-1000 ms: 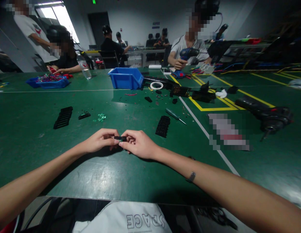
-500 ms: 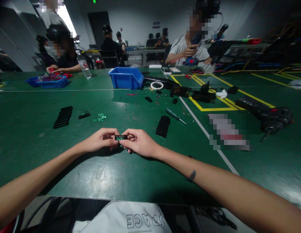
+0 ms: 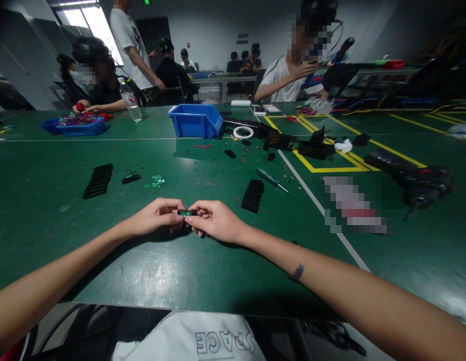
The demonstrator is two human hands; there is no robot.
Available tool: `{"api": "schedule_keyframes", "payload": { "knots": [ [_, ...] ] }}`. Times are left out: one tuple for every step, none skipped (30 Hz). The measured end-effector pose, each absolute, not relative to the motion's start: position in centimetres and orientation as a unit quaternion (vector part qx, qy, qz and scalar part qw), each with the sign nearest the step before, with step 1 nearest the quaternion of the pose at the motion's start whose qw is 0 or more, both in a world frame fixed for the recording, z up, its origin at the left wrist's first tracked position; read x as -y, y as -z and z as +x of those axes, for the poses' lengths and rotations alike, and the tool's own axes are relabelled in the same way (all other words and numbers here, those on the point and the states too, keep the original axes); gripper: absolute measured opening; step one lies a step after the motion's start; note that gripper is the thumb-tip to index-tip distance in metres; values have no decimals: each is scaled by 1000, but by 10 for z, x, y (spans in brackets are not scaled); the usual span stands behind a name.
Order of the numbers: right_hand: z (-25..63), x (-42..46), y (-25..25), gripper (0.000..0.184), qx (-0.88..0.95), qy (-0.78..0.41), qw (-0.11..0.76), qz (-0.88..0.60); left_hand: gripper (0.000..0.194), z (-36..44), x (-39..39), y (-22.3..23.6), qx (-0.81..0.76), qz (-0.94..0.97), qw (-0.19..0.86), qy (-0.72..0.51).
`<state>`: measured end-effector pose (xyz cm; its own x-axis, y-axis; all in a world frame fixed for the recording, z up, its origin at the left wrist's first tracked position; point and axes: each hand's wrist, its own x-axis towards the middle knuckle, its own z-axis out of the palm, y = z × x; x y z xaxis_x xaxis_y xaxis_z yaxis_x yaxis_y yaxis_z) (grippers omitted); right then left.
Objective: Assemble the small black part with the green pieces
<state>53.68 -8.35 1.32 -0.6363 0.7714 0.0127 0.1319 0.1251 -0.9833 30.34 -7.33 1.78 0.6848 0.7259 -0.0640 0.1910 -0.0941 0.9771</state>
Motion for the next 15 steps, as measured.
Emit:
{"api": "schedule_keyframes", "payload": {
  "knots": [
    [537, 83, -13, 35, 698, -575, 277, -325, 29, 304, 73, -18, -327, 705, 587, -228],
    [537, 83, -13, 35, 700, -573, 276, -326, 28, 304, 73, -18, -328, 706, 584, -229],
    [537, 83, -13, 35, 701, -571, 276, -327, 28, 304, 74, -18, -330, 707, 582, -229],
    [537, 83, -13, 35, 702, -569, 276, -327, 28, 304, 74, -18, -331, 709, 579, -229],
    [537, 83, -13, 34, 703, -568, 276, -327, 28, 305, 74, -19, -333, 710, 576, -229],
    [537, 83, -13, 34, 704, -567, 276, -326, 27, 305, 74, -19, -334, 711, 575, -229],
    [537, 83, -13, 34, 705, -566, 276, -326, 27, 305, 75, -19, -334, 712, 574, -229],
    [537, 83, -13, 34, 706, -565, 276, -325, 27, 305, 75, -19, -335, 712, 574, -228],
    [537, 83, -12, 33, 707, -564, 276, -325, 27, 305, 75, -19, -336, 711, 574, -227],
    [537, 83, -12, 33, 707, -564, 276, -325, 27, 305, 75, -19, -337, 711, 574, -227],
    [537, 83, -12, 33, 707, -565, 276, -325, 27, 305, 75, -19, -336, 712, 574, -226],
    [537, 83, -12, 33, 706, -566, 276, -324, 27, 305, 75, -19, -336, 712, 573, -225],
    [537, 83, -13, 33, 705, -567, 277, -323, 27, 305, 75, -19, -336, 713, 573, -225],
    [537, 83, -13, 33, 704, -570, 277, -322, 27, 305, 74, -19, -335, 714, 572, -224],
    [537, 83, -14, 33, 702, -573, 277, -320, 27, 305, 74, -19, -334, 715, 572, -222]
  ]
}}
